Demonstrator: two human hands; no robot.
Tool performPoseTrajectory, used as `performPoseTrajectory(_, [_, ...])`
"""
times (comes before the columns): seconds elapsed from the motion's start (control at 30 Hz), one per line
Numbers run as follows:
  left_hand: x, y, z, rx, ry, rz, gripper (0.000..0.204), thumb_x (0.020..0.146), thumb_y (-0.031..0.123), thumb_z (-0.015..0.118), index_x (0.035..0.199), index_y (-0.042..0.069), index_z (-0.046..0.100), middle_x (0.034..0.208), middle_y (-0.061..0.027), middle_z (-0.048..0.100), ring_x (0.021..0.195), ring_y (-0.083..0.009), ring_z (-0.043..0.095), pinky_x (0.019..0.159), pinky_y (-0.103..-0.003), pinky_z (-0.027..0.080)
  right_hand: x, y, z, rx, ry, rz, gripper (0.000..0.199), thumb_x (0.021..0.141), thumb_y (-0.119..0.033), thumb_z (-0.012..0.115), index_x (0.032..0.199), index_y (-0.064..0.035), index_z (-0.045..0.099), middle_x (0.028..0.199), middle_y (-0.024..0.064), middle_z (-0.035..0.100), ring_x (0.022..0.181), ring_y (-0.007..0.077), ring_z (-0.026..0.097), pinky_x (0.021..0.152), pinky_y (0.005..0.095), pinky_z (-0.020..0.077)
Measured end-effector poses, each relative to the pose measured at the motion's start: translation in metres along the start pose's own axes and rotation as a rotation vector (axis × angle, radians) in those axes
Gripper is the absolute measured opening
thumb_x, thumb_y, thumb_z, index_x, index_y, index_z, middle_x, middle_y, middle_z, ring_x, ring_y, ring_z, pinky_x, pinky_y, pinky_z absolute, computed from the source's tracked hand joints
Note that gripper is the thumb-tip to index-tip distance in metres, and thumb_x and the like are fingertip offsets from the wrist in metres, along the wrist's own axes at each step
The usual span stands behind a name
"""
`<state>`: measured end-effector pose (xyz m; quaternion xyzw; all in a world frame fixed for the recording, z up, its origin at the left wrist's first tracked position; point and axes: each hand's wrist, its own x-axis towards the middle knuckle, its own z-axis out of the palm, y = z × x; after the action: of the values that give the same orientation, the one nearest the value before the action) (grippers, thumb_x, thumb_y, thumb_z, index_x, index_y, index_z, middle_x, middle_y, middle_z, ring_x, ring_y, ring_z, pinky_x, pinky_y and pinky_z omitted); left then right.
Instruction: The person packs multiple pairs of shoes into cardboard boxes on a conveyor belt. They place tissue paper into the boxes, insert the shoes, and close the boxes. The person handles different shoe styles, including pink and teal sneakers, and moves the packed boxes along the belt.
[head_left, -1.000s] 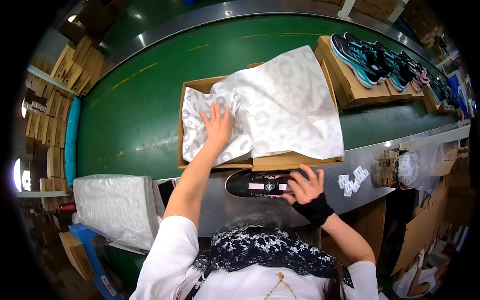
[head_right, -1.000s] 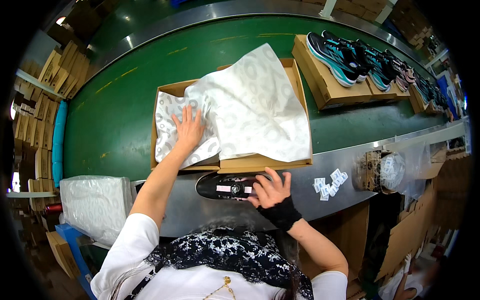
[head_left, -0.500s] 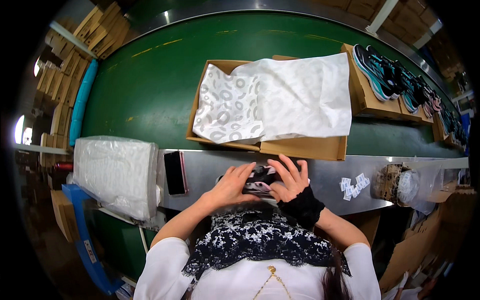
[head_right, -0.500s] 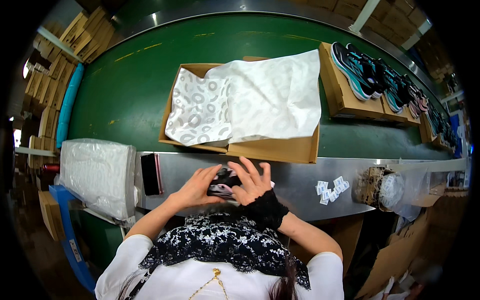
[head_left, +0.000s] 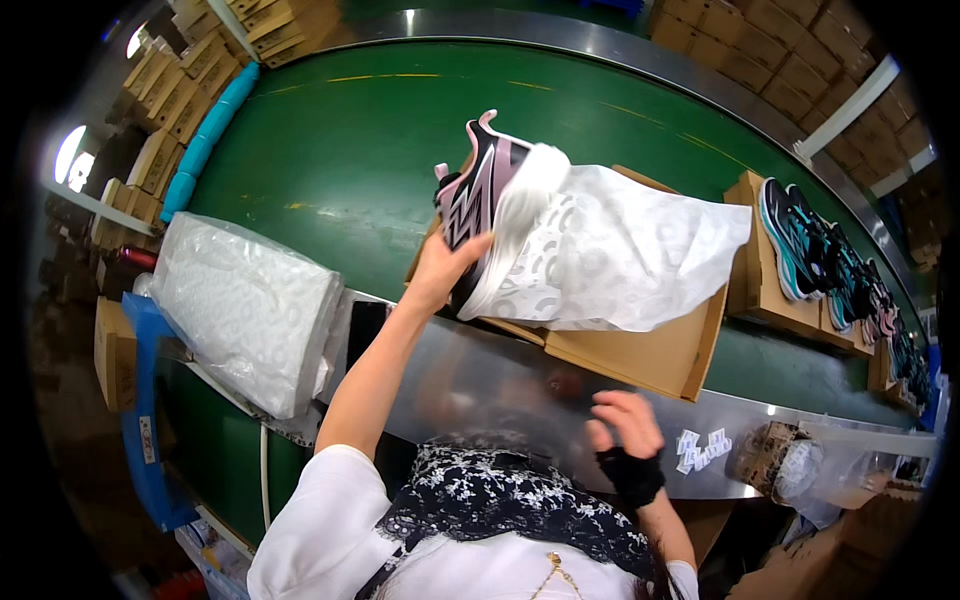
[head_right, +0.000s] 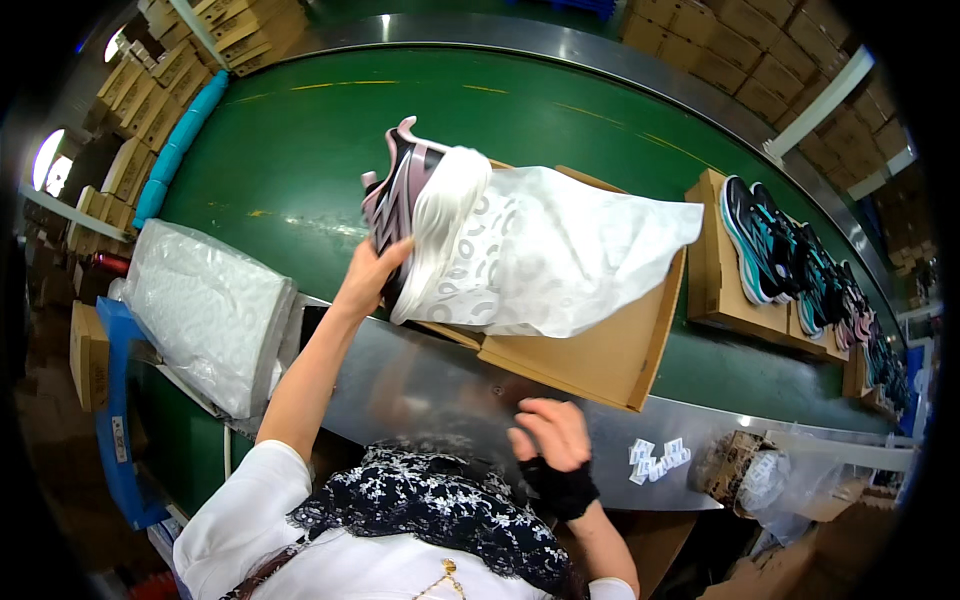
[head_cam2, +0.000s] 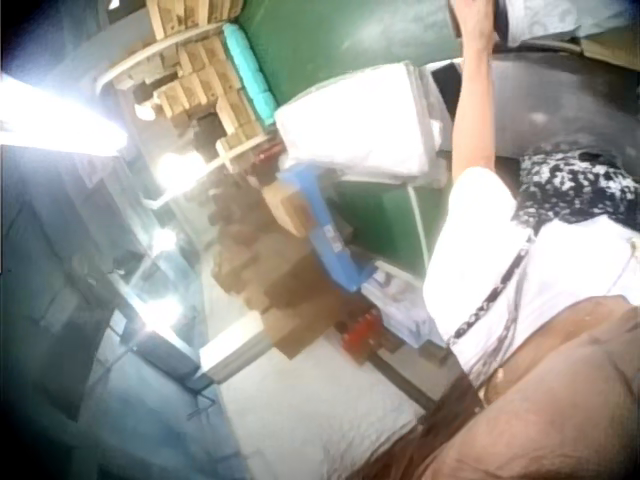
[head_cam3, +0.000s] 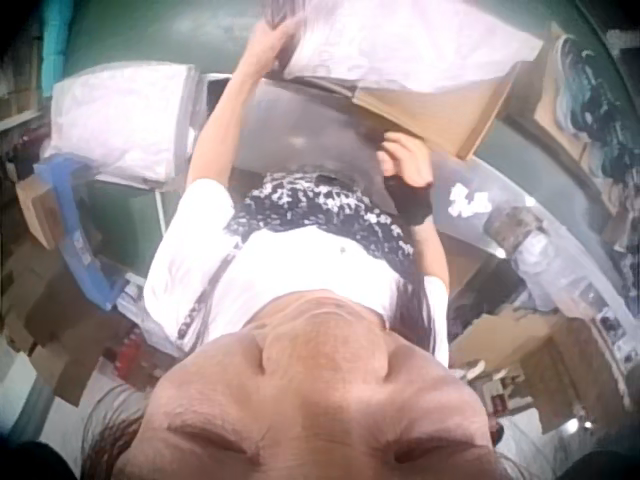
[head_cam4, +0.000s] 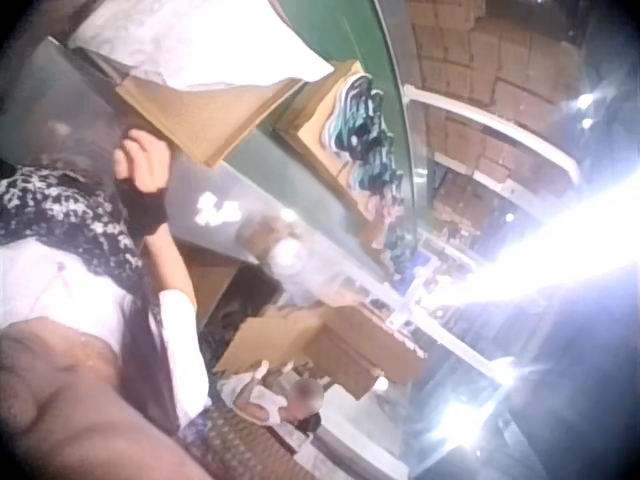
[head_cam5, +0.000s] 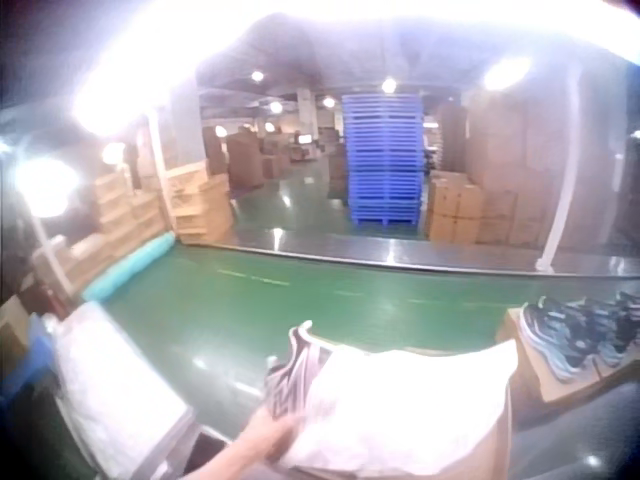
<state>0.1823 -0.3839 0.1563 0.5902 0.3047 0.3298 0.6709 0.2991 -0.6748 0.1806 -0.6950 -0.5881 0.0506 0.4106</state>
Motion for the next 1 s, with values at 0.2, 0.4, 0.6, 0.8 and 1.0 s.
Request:
performPoseTrajectory(0.2, [0.047,-0.123,0.077,0.129,0.073,-0.618,0.056,0.077,0.039,0.059,0.106,-0.009,0.049,0.099,-0.0136,0.057,0.084,-0.0199,0.056,0.070,-0.033,0.046,-0.045,0.059,0.052,0.911,-0.012,0.780,0.030,0.076,-0.013,0.061,0.103,-0.0068,0.050,0.102,0.0050,0.058,0.093,0.0200,0.055,0.074,0.0322,0.0450])
performPoseTrajectory(0.4, [0.003,-0.069,0.088,-0.411,-0.398,-0.646,0.037,0.083,0.018,0.053,0.118,0.012,0.043,0.108,-0.0021,0.053,0.096,-0.0179,0.053,0.079,-0.033,0.047,0.006,0.106,0.037,0.928,0.709,1.032,0.038,0.074,-0.012,0.062,0.108,-0.0064,0.045,0.102,0.0040,0.052,0.090,0.0157,0.052,0.071,0.0288,0.0444])
performPoseTrajectory(0.6, [-0.002,-0.047,0.015,-0.016,0.326,-0.201,0.055,0.089,0.046,0.032,0.112,-0.003,0.046,0.105,-0.0133,0.053,0.099,-0.0230,0.050,0.079,-0.035,0.042,0.034,0.104,0.062,-0.422,0.257,0.147,0.057,0.062,-0.001,0.059,0.116,-0.0069,0.043,0.118,0.0096,0.045,0.108,0.0271,0.041,0.081,0.0443,0.0306])
performPoseTrajectory(0.8, [-0.009,-0.124,0.024,0.717,0.184,0.116,0.045,0.085,0.032,0.046,0.108,-0.006,0.044,0.092,-0.0224,0.054,0.082,-0.0368,0.051,0.077,-0.038,0.041,0.026,0.120,0.098,-0.711,0.245,0.003,0.040,0.070,-0.001,0.049,0.106,-0.0174,0.055,0.117,0.0040,0.047,0.107,0.0261,0.042,0.077,0.0498,0.0316])
performPoseTrajectory(1.0, [0.028,-0.077,0.012,-0.377,-0.096,-0.577,0.059,0.073,0.050,0.056,0.115,0.010,0.046,0.114,-0.0071,0.051,0.104,-0.0207,0.048,0.084,-0.037,0.040,0.066,0.098,0.064,-0.682,0.123,0.046,0.035,0.073,-0.007,0.049,0.106,-0.0167,0.055,0.116,0.0019,0.049,0.108,0.0251,0.042,0.080,0.0529,0.0316])
